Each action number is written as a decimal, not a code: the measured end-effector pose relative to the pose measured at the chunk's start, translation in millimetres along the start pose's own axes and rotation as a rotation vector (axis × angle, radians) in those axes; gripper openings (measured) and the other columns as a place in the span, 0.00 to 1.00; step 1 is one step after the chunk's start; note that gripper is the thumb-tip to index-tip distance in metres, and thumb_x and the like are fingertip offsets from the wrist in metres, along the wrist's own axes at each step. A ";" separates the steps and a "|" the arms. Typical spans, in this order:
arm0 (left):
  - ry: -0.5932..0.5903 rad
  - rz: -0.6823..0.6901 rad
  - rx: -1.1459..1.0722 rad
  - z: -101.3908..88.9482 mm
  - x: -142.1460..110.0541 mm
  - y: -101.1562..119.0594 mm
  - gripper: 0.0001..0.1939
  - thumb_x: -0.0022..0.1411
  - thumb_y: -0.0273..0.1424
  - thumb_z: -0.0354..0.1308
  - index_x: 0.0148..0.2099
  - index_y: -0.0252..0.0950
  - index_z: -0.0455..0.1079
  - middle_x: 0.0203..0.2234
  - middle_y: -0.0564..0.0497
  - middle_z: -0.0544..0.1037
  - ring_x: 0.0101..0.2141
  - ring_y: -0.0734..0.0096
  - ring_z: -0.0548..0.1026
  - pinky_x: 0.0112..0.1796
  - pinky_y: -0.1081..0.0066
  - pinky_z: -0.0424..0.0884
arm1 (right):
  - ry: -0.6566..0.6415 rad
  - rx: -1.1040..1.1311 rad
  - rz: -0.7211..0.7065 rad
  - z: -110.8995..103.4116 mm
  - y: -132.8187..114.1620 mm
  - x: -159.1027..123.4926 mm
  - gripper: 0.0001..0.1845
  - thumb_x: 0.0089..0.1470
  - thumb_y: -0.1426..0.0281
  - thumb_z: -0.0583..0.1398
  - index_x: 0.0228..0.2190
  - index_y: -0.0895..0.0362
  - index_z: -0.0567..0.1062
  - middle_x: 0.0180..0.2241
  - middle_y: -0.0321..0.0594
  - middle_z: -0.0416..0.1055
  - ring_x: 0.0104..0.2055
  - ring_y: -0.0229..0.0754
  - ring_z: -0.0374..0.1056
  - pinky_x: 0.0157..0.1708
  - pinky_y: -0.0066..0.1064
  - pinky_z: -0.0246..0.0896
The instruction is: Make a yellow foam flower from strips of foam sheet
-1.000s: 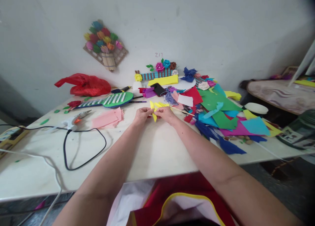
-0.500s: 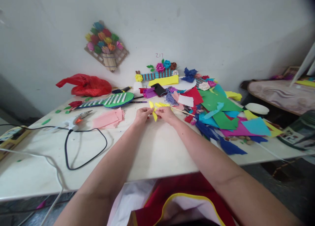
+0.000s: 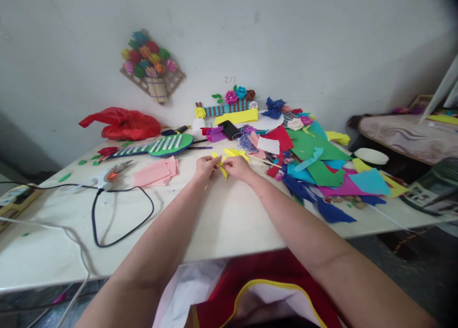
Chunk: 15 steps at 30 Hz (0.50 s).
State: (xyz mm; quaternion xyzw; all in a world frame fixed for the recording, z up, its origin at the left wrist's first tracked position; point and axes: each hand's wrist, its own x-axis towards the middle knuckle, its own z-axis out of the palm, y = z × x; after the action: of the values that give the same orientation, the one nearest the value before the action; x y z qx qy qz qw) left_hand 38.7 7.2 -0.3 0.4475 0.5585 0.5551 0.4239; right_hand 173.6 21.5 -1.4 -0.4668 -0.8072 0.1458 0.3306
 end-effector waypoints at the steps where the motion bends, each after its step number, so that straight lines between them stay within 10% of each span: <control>1: 0.004 0.003 -0.005 0.3 0.1 -0.1 0.18 0.36 0.41 0.64 0.18 0.34 0.62 0.11 0.55 0.66 0.12 0.81 0.58 0.15 0.76 0.51 | -0.003 -0.006 0.003 -0.9 -1.5 -0.6 0.10 0.44 0.69 0.56 0.24 0.57 0.77 0.22 0.37 0.71 0.24 0.36 0.61 0.25 0.26 0.49; 15: -0.136 -0.029 -0.193 -4.1 -0.5 -2.4 0.19 0.34 0.41 0.66 0.23 0.32 0.66 0.16 0.54 0.68 0.18 0.79 0.65 0.17 0.78 0.53 | 0.005 0.285 0.134 -0.5 -2.2 1.9 0.07 0.43 0.70 0.56 0.21 0.60 0.74 0.18 0.33 0.66 0.22 0.33 0.59 0.24 0.25 0.52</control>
State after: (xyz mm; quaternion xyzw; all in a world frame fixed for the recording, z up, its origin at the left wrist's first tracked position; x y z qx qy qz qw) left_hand 34.8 5.8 -2.6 0.4334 0.4787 0.5684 0.5099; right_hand 171.8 21.9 1.0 -0.4681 -0.7446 0.2795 0.3851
